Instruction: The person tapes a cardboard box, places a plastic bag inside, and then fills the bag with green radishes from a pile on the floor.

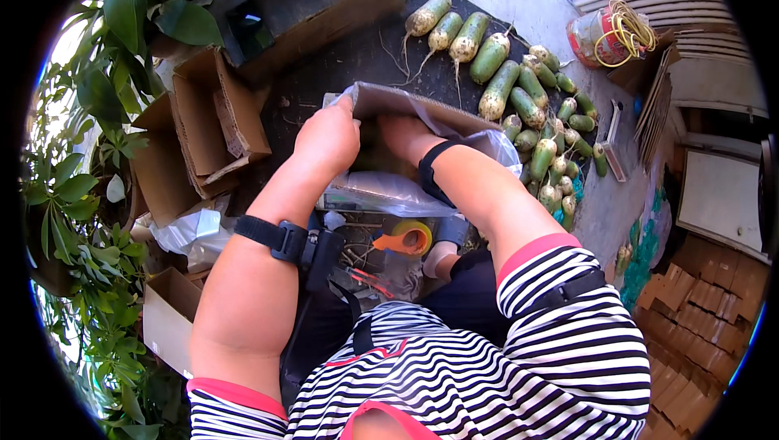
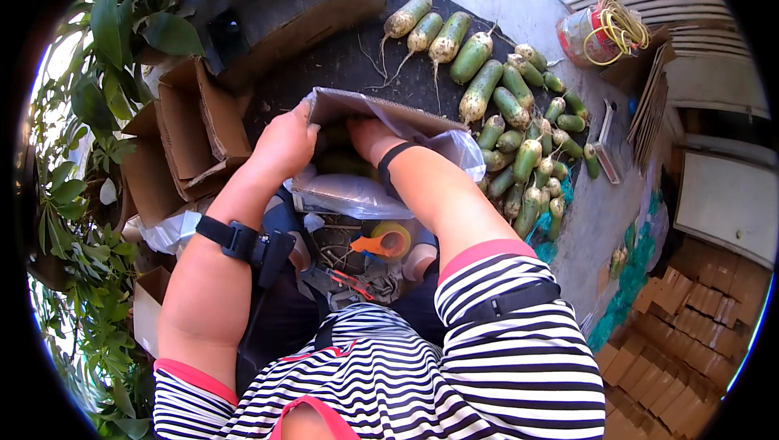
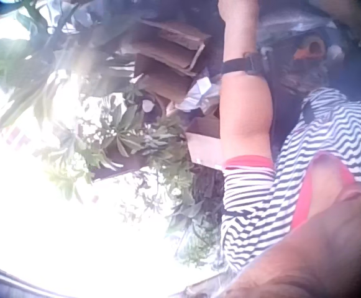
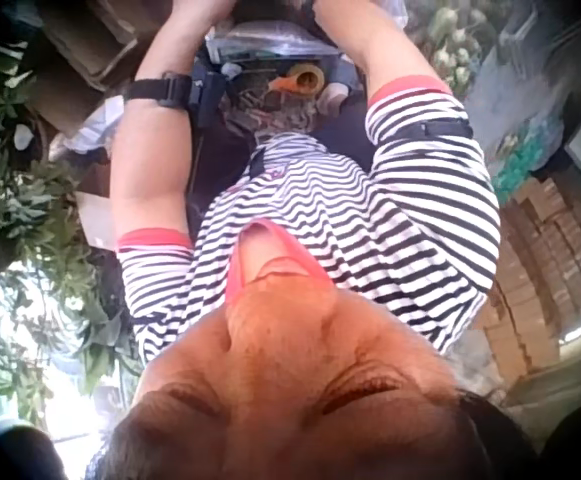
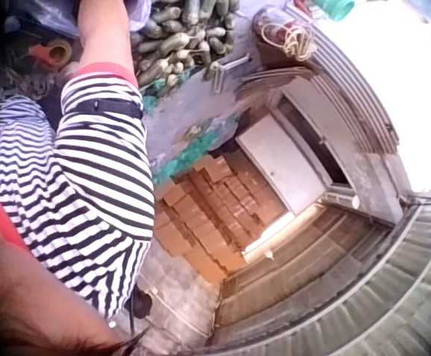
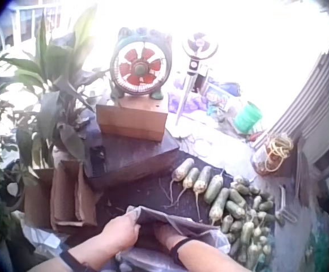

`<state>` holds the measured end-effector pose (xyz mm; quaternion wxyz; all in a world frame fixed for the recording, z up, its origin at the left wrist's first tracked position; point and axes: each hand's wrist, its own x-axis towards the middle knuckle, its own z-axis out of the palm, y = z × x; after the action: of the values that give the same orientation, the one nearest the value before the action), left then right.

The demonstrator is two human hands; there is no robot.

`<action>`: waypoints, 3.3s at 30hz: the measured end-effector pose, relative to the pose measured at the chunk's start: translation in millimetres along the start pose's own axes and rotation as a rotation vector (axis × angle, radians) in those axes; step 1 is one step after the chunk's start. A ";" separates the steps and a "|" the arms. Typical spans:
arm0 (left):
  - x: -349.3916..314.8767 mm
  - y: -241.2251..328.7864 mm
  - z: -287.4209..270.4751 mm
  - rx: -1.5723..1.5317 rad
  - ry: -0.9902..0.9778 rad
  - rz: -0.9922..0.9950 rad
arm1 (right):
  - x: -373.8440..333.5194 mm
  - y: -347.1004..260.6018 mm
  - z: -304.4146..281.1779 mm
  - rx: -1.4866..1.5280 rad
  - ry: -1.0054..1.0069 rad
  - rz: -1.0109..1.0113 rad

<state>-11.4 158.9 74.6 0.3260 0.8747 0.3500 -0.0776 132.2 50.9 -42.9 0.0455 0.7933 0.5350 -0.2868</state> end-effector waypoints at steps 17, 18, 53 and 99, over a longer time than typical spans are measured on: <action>9.1 -15.1 -0.4 -0.044 -0.018 0.010 | -236.8 119.2 -104.8 1.166 0.295 0.208; 6.9 -11.5 -1.8 -0.100 -0.010 0.029 | -259.7 146.5 -71.9 1.270 0.426 0.289; 14.1 -53.4 12.0 0.126 0.181 -0.010 | -344.8 505.3 194.7 0.371 0.764 1.447; 15.0 -44.4 21.3 0.067 0.185 0.171 | -379.0 237.3 61.4 2.141 0.960 -0.172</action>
<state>-27.7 178.1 29.7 0.2685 0.9151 0.3001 0.0197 215.3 -384.6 41.3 -0.8699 0.4152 0.0355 -0.2640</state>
